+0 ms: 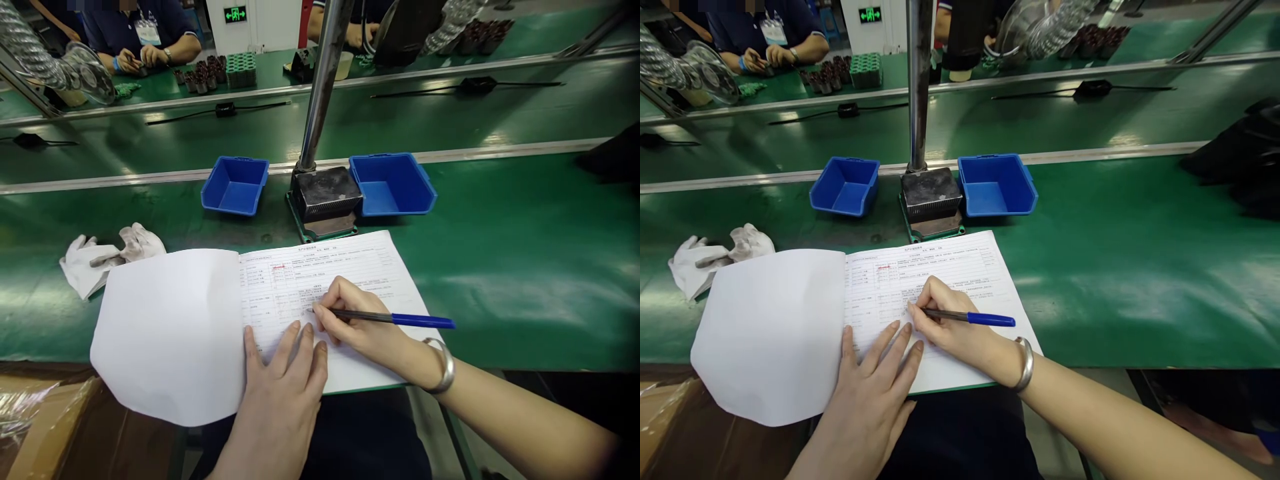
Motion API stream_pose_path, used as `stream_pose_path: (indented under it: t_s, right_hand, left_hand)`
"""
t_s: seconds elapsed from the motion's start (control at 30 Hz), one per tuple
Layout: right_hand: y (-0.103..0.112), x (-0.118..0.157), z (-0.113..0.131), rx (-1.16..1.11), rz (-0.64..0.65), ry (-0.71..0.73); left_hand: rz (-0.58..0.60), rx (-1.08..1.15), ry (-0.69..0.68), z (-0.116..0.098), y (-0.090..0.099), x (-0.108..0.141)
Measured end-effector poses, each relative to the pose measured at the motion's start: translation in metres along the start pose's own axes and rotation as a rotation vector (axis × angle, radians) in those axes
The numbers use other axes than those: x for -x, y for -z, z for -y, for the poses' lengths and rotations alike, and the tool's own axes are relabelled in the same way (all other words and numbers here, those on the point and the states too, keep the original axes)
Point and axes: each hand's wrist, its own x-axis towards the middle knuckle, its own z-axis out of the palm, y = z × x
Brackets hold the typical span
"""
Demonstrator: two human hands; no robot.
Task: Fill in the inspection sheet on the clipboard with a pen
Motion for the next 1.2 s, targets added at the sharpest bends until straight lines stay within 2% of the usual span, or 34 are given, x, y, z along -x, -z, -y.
stream_pose_path:
  t_s: [0.33,1.2]
  right_hand:
    - [-0.001,0.001,-0.006,-0.032,0.012,0.016]
    - [0.001,0.002,-0.001,-0.040,0.017,0.016]
  left_hand:
    - [0.144,0.116,-0.013,0.015,0.017,-0.001]
    - [0.151,0.105,-0.025,0.015,0.015,0.000]
